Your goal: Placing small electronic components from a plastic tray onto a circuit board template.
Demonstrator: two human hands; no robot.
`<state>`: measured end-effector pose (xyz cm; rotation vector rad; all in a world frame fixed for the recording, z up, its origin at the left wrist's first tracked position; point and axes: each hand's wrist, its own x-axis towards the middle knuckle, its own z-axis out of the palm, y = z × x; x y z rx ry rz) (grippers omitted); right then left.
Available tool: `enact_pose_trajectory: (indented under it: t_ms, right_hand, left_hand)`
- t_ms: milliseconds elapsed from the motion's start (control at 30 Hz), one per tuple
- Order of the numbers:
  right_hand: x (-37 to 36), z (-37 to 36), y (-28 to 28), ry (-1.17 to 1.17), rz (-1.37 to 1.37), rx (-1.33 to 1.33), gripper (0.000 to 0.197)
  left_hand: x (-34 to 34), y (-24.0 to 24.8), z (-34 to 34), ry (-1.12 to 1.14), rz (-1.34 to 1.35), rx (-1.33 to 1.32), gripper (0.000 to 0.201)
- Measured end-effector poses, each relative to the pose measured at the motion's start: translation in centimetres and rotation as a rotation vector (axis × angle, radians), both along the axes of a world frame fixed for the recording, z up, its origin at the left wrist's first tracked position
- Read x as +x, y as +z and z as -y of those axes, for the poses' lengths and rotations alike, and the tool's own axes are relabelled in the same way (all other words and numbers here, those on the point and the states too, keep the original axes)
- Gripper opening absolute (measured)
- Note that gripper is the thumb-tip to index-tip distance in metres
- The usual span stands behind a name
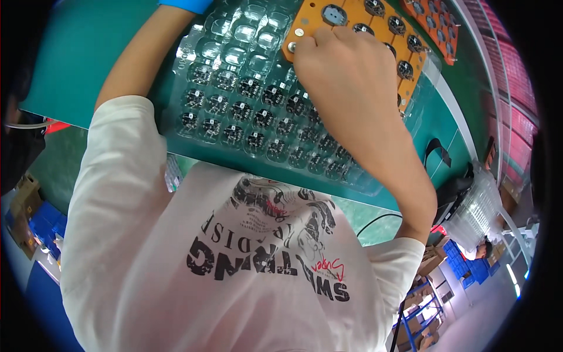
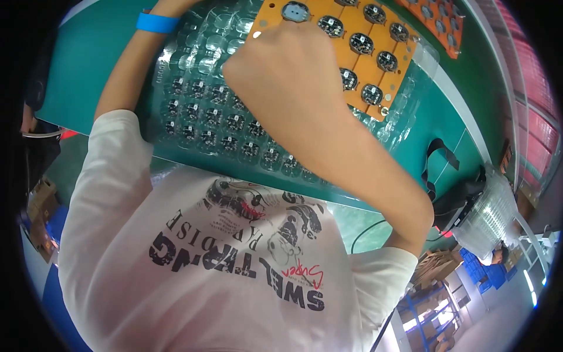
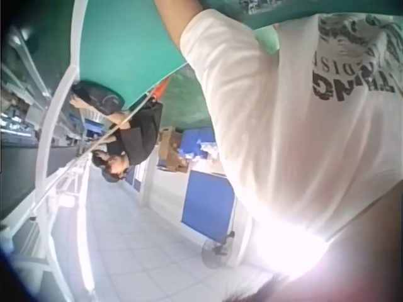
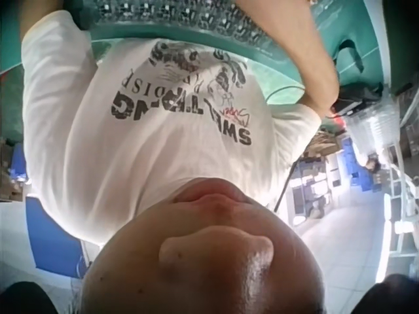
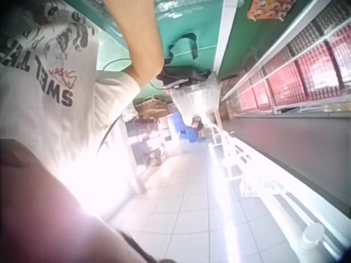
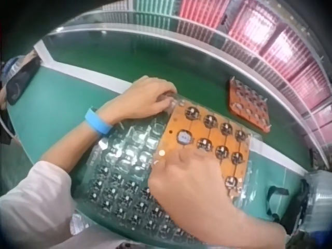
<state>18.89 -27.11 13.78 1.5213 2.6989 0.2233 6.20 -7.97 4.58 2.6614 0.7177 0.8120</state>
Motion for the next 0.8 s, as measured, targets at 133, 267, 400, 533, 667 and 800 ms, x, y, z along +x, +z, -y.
enact_pose_trajectory:
  t_ms: [133, 267, 400, 533, 667, 800]
  right_hand:
    - [0.1, 0.4, -0.4, -0.012, -0.030, 0.027, 0.015]
    - [0.0, 0.6, -0.4, -0.060, 0.001, 0.041, 0.014]
    - [1.1, 0.1, 0.7, -0.137, -0.128, -0.118, 0.017]
    - [2.2, 1.5, 1.8, -0.117, -0.386, 0.006, 0.014]
    - [7.1, 3.9, 4.0, -0.054, -0.529, 0.041, 0.018]
    - [9.4, 8.2, 5.0, -0.290, -0.392, -0.407, 0.015]
  left_hand:
    - [0.1, 0.4, 0.1, -0.005, 0.010, 0.026, 0.026]
    - [0.1, 0.5, 0.1, -0.007, 0.000, 0.023, 0.027]
    - [0.3, 0.6, -0.1, -0.018, -0.018, 0.010, 0.026]
    - [0.5, 0.7, 0.2, -0.019, -0.002, 0.015, 0.025]
    - [-0.1, 1.8, 0.9, -0.036, 0.015, -0.019, 0.024]
    - [0.1, 2.0, 0.8, -0.024, 0.004, -0.019, 0.024]
